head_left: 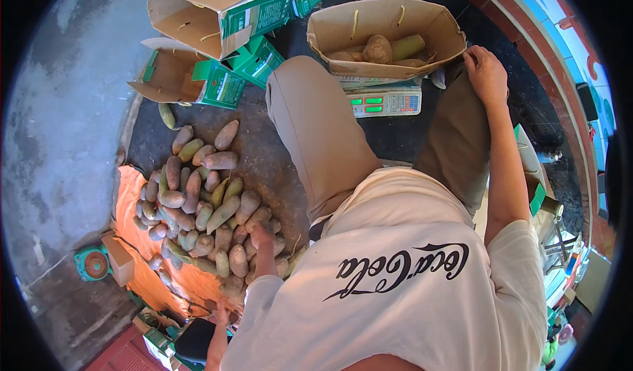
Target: Picking fruit from a pile on the floor and packing them into boxes on a scale.
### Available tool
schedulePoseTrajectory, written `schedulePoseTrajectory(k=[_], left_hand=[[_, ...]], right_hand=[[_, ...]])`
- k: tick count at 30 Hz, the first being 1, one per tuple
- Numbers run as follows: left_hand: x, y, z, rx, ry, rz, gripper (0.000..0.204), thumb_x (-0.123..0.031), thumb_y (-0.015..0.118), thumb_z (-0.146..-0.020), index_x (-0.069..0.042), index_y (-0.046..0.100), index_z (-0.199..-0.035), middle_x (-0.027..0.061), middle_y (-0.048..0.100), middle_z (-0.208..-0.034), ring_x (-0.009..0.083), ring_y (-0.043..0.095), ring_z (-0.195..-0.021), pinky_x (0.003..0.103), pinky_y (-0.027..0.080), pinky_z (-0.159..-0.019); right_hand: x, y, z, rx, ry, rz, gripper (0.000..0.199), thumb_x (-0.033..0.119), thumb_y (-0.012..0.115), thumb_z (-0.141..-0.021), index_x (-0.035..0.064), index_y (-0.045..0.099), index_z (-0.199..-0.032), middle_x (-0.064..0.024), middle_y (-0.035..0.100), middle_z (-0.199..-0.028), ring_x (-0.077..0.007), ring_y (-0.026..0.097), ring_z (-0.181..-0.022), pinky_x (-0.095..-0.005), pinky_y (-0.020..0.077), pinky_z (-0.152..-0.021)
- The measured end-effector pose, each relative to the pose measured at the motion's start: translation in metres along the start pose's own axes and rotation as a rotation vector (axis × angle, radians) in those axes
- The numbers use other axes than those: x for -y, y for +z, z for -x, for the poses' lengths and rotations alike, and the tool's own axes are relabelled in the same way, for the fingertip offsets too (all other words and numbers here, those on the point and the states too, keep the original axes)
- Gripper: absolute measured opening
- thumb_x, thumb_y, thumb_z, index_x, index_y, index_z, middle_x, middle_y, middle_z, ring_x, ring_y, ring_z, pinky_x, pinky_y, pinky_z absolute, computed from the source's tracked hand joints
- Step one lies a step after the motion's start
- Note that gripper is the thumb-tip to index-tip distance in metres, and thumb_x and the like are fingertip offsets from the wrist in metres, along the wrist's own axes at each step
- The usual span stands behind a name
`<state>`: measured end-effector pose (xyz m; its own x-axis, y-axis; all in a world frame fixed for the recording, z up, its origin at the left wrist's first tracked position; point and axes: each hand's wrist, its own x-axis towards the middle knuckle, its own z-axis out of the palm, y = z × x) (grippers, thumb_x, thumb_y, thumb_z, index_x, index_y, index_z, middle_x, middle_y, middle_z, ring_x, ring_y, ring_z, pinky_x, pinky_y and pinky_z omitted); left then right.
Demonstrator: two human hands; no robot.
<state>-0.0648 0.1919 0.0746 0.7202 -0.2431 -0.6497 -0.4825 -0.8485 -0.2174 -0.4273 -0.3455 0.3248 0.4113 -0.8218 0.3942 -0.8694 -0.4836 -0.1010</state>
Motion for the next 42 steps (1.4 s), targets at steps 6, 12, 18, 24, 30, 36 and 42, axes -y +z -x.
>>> schedulePoseTrajectory(k=[6,12,18,24,30,36,42], left_hand=[[-0.024,-0.053,-0.01,-0.301,0.025,0.324,0.072,-0.031,0.07,-0.072,-0.003,0.035,-0.128,0.0212,0.046,-0.126,0.0372,0.048,-0.114,0.041,0.041,-0.094],[-0.043,-0.116,-0.026,-0.62,0.201,0.662,0.077,-0.027,0.075,-0.069,0.005,0.036,-0.128,0.0264,0.05,-0.119,0.04,0.05,-0.109,0.042,0.039,-0.094],[-0.098,-0.235,0.008,-0.848,0.388,1.113,0.056,-0.013,0.073,-0.076,0.006,0.042,-0.119,0.0165,0.054,-0.11,0.0235,0.054,-0.095,0.034,0.045,-0.084],[-0.173,-0.338,0.084,-1.091,0.631,1.201,0.048,-0.006,0.069,-0.078,0.003,0.043,-0.116,0.0155,0.053,-0.109,0.0222,0.053,-0.096,0.035,0.043,-0.087],[-0.242,-0.374,0.121,-0.855,1.057,1.536,0.051,-0.001,0.067,-0.078,0.0,0.039,-0.12,0.0113,0.051,-0.11,0.0201,0.051,-0.099,0.033,0.043,-0.089],[-0.327,-0.369,0.113,-0.641,1.164,1.294,0.05,-0.003,0.072,-0.072,-0.001,0.045,-0.115,0.0104,0.054,-0.104,0.0176,0.053,-0.096,0.03,0.044,-0.085],[-0.379,-0.367,0.106,-0.889,1.22,0.667,0.058,-0.012,0.074,-0.066,0.0,0.046,-0.115,0.0189,0.055,-0.107,0.0328,0.054,-0.1,0.037,0.043,-0.089]], right_hand=[[0.002,-0.004,0.002,-0.006,-0.012,0.009,0.014,0.022,0.057,-0.082,0.0084,0.061,-0.085,-0.0072,0.062,-0.083,-0.0267,0.06,-0.081,-0.0379,0.0479,-0.071],[0.0,-0.001,0.003,-0.033,-0.026,-0.03,0.015,0.021,0.057,-0.082,0.0069,0.06,-0.084,-0.0081,0.062,-0.081,-0.0271,0.06,-0.08,-0.0382,0.0475,-0.071],[0.0,-0.003,0.006,-0.074,-0.028,-0.069,0.014,0.02,0.057,-0.082,0.0067,0.059,-0.081,-0.0076,0.061,-0.079,-0.027,0.06,-0.078,-0.0381,0.0472,-0.071],[-0.003,-0.006,0.008,-0.131,-0.021,-0.092,0.012,0.019,0.059,-0.081,0.0072,0.059,-0.08,-0.007,0.061,-0.076,-0.0256,0.059,-0.076,-0.0379,0.0469,-0.069],[-0.004,-0.004,0.009,-0.141,-0.011,-0.103,0.011,0.019,0.06,-0.08,0.0077,0.06,-0.08,-0.0071,0.061,-0.075,-0.0256,0.059,-0.075,-0.0376,0.0466,-0.068],[-0.004,-0.006,0.01,-0.139,0.004,-0.11,0.011,0.019,0.06,-0.08,0.0079,0.06,-0.08,-0.0073,0.061,-0.076,-0.0253,0.059,-0.074,-0.037,0.046,-0.068],[-0.009,-0.011,0.013,-0.125,0.028,-0.107,0.011,0.019,0.059,-0.081,0.0073,0.061,-0.081,-0.0073,0.061,-0.076,-0.0252,0.059,-0.075,-0.037,0.0458,-0.068]])
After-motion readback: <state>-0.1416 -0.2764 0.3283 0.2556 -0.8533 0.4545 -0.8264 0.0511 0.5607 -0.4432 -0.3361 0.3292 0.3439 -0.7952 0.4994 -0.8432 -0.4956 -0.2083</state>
